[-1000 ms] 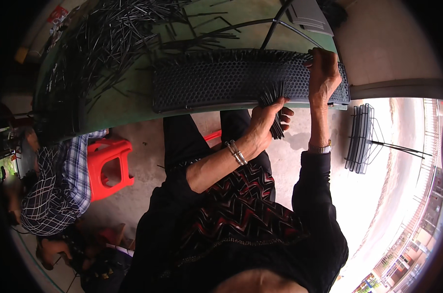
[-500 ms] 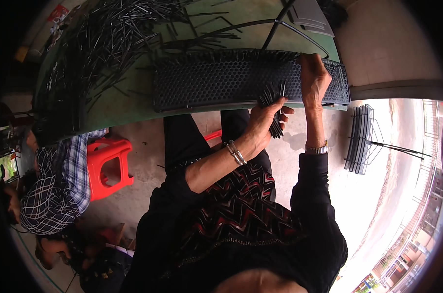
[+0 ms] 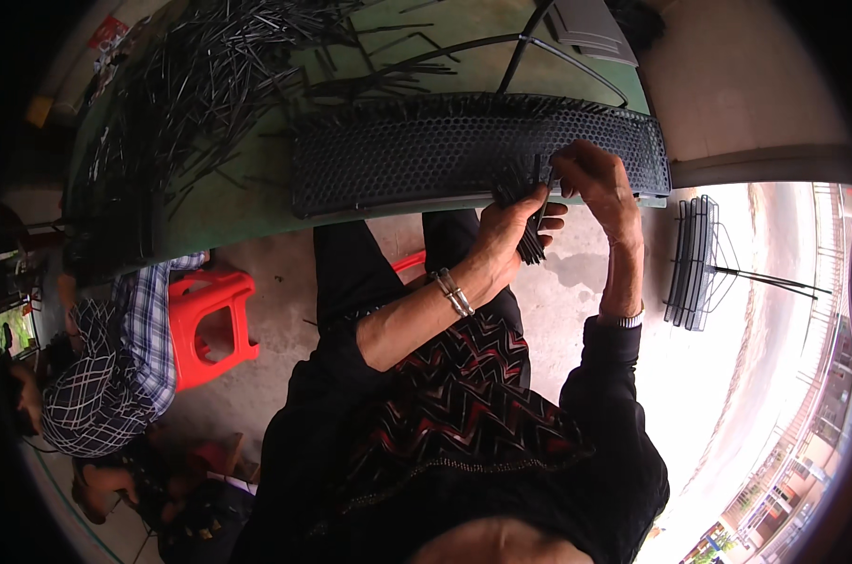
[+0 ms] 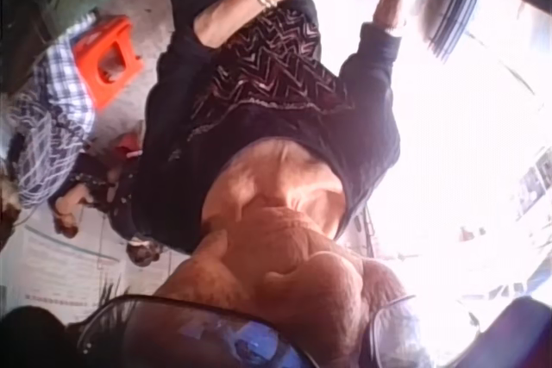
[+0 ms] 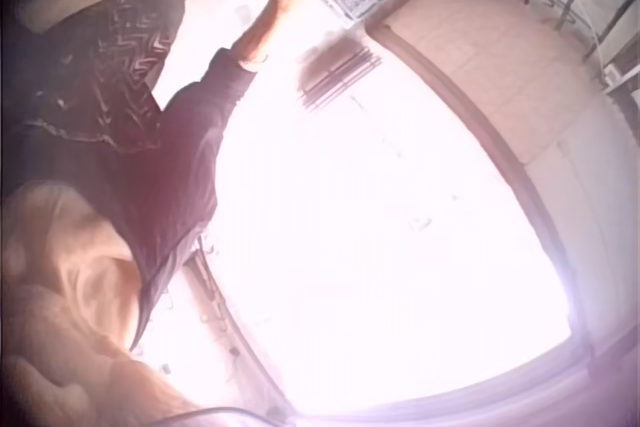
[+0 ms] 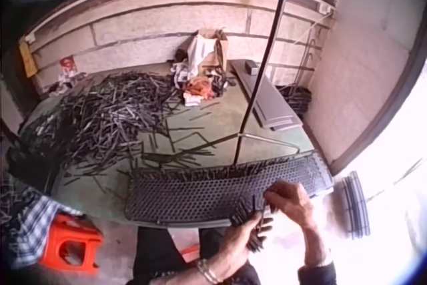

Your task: The recorder is sorting and bundling black cable ties on a workbench.

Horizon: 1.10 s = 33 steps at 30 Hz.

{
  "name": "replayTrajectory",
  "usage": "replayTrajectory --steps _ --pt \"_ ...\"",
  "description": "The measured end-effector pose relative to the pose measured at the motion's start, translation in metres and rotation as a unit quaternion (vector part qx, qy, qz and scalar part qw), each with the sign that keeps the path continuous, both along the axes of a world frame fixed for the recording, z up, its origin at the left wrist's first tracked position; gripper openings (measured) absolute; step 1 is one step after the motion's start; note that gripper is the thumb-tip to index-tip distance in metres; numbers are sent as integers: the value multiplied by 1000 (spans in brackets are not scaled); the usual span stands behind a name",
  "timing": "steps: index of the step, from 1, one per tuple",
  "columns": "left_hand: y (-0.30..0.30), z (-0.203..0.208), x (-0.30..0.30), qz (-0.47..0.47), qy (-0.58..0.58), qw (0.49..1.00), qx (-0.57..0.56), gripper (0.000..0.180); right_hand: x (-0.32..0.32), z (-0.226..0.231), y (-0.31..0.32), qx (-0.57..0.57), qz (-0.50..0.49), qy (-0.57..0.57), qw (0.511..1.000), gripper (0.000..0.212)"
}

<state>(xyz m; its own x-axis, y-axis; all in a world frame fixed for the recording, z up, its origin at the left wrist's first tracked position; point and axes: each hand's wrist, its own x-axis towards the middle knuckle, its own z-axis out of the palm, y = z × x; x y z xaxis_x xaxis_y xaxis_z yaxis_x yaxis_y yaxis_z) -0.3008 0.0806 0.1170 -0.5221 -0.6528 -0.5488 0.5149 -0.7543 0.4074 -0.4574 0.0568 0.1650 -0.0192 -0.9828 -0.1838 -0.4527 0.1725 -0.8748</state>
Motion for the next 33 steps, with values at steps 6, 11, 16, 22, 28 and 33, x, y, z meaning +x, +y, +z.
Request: replayTrajectory --steps 6,11,16,22,28,33 --pt "-1 -4 1 -24 -39 999 -8 29 7 9 -19 -211 -227 22 951 11" --pt "0 -4 -1 5 9 1000 17 24 7 -13 -42 -307 -257 20 916 11" --pt "-1 -8 0 -3 -14 1000 11 22 11 -18 -46 -326 -258 77 906 12" --pt "-1 -2 3 4 -11 1000 12 22 14 -17 -43 -319 -248 134 905 11" --pt "0 -3 2 2 -12 1000 14 22 14 -14 -33 -316 -237 151 906 10" --pt "2 -4 3 11 -8 1000 15 24 15 -18 -33 -328 -216 153 907 8"
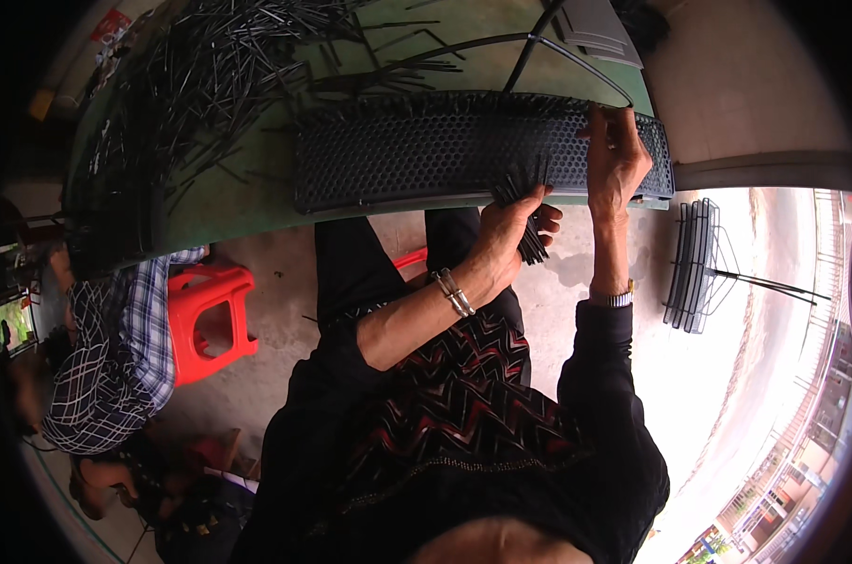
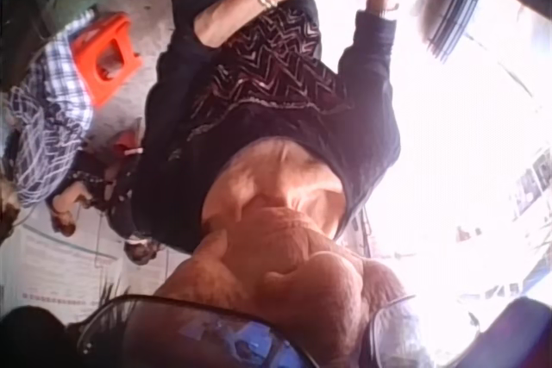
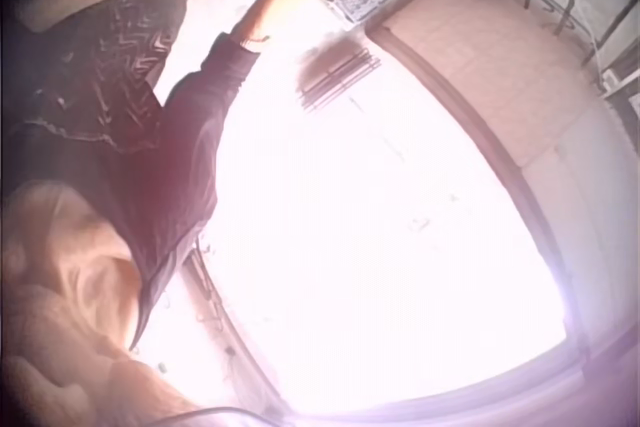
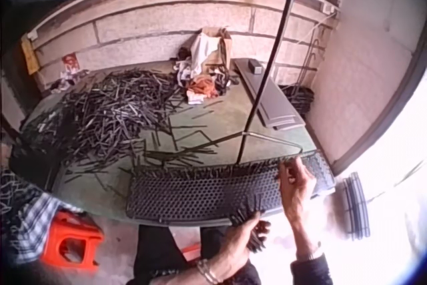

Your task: The recorder is sorting and bundling black cable ties on a workbench.

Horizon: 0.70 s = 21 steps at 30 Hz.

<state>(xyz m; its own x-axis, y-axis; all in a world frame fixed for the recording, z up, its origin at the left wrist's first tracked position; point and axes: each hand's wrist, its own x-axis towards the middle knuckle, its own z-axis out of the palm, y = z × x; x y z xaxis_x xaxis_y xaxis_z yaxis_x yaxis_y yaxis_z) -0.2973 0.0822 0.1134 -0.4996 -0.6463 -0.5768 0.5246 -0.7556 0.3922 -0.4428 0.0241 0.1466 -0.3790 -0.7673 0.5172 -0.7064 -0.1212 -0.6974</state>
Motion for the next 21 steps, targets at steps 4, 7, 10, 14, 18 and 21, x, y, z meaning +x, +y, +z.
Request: replayTrajectory --steps 4,7,10,14,18,21 --pt "1 -2 -1 -2 -7 1000 9 24 -1 -2 1 -2 -12 39 999 7" --pt "1 0 0 -1 -6 1000 12 24 -2 -1 0 1 -18 35 999 8" --pt "1 -1 0 -6 -9 1000 9 24 1 7 0 13 -15 20 1000 10" --pt "2 1 0 -21 -28 999 8 23 1 11 -1 14 -4 16 1000 12" --pt "1 0 1 -19 -24 1000 5 22 0 8 2 18 -14 83 996 12" --pt "2 -1 1 -26 -27 999 6 22 0 6 4 29 -18 87 996 13"
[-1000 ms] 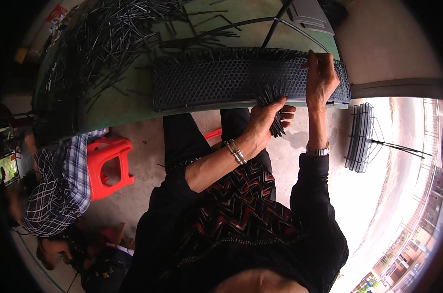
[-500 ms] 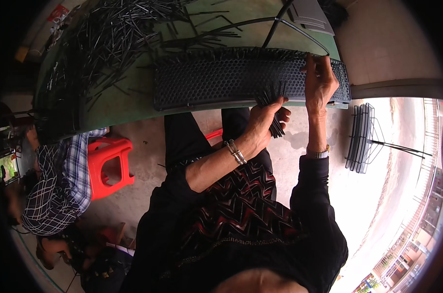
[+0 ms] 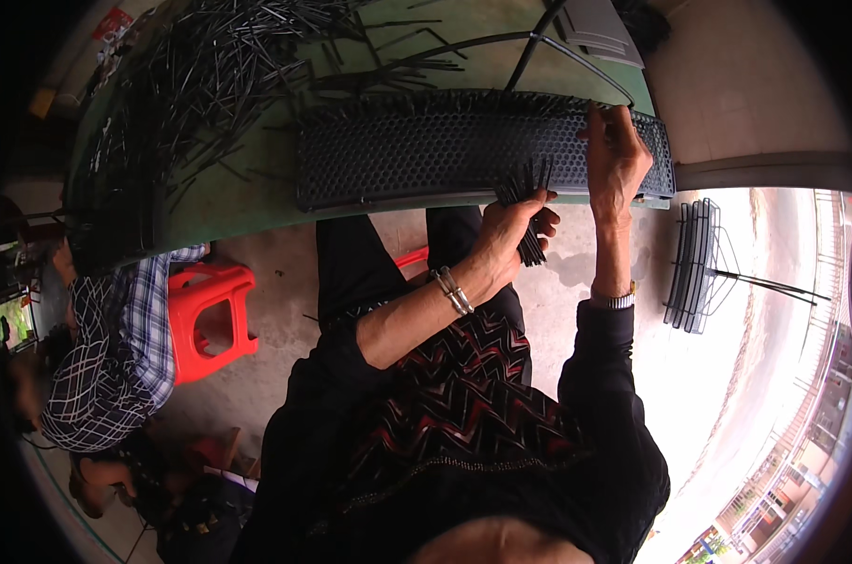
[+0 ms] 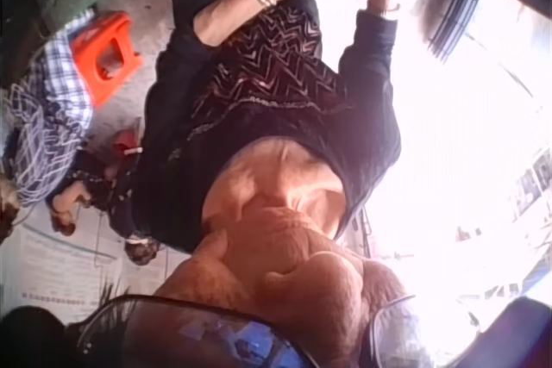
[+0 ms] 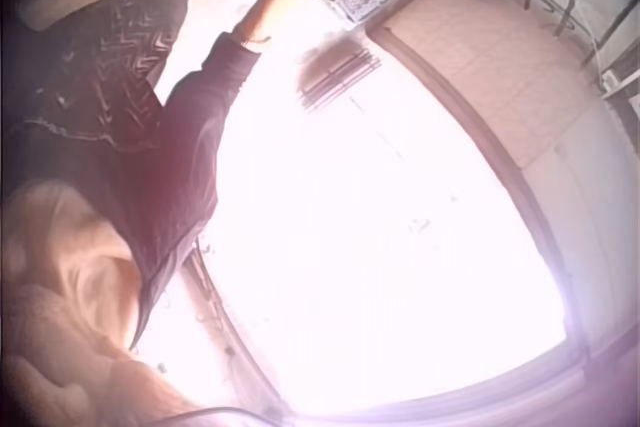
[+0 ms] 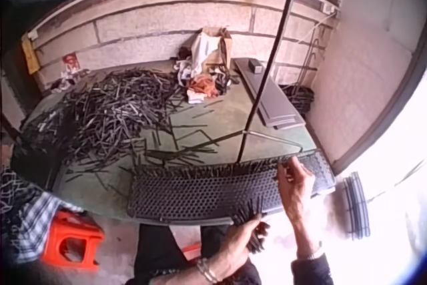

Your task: The recorder is sorting and bundling black cable ties on a workbench.

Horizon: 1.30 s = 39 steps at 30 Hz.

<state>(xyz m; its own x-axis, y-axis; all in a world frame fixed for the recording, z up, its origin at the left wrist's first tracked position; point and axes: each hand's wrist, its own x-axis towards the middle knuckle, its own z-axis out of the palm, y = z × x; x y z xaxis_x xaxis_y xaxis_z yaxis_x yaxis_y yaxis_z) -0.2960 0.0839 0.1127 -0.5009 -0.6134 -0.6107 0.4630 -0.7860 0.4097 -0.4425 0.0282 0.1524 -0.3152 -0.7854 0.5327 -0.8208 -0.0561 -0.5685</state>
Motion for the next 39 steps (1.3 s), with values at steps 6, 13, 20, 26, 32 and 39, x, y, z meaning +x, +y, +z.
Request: replayTrajectory --steps 6,13,20,26,32,39 --pt "0 1 -1 -1 3 1000 1 21 -4 -11 -12 38 -2 11 999 15" --pt "-2 3 -3 -19 -3 1000 -10 25 -9 -8 -15 109 -9 118 987 19" --pt "-3 2 -3 -7 2 1000 -12 20 -15 9 18 309 148 -187 921 25" --pt "-1 3 -6 -51 -4 998 -47 27 -26 12 30 343 233 -259 872 17" --pt "-6 6 -4 -54 2 999 4 30 -38 26 23 200 135 -288 927 17" --pt "-1 -5 -18 -56 34 998 16 27 -36 18 -12 20 38 -72 996 16"
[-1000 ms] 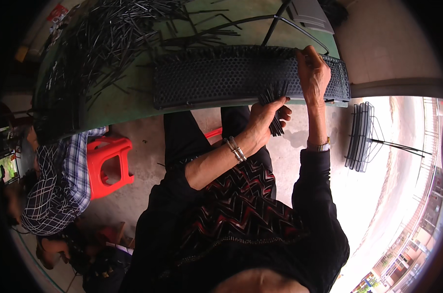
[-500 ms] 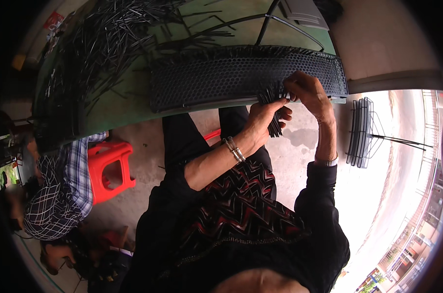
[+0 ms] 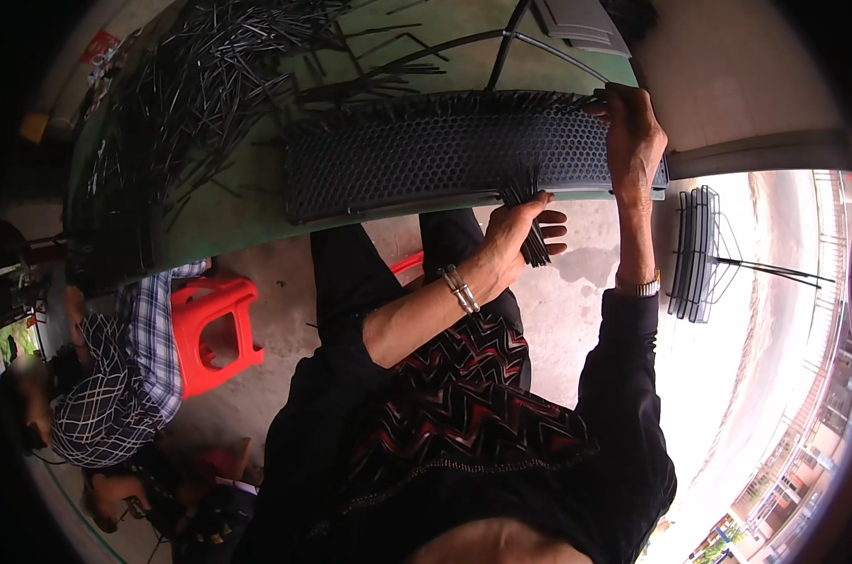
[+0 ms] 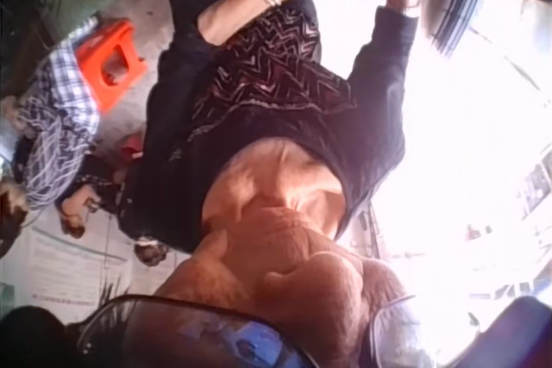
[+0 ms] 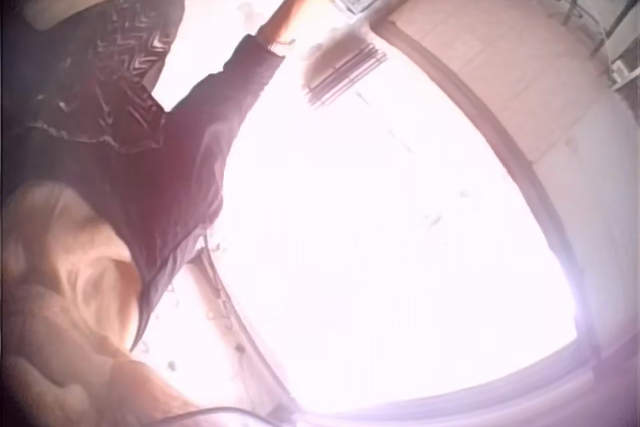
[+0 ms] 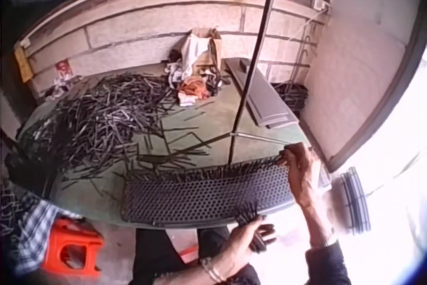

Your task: The recorder is sorting and bundling black cable ties on a workbench.

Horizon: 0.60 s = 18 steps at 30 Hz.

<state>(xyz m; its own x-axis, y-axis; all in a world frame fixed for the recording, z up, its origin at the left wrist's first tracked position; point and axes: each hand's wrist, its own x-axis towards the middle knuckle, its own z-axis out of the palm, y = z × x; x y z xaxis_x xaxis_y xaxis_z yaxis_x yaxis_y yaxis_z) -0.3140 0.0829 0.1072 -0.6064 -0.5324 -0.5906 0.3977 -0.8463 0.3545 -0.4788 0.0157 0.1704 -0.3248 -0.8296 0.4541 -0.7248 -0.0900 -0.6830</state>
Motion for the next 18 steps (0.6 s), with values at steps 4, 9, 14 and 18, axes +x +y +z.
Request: replayTrajectory --steps 4,9,14,18 --pt "3 -2 -3 16 -16 1000 18 23 -8 -16 -11 -45 18 34 998 10" --pt "3 3 1 16 -15 999 29 22 -11 -12 -16 -50 40 94 994 8" --pt "6 4 1 12 -16 1000 17 25 -13 -9 -16 -37 67 51 996 7" --pt "7 5 -1 6 -26 1000 8 26 -12 -8 -15 7 68 20 997 16"
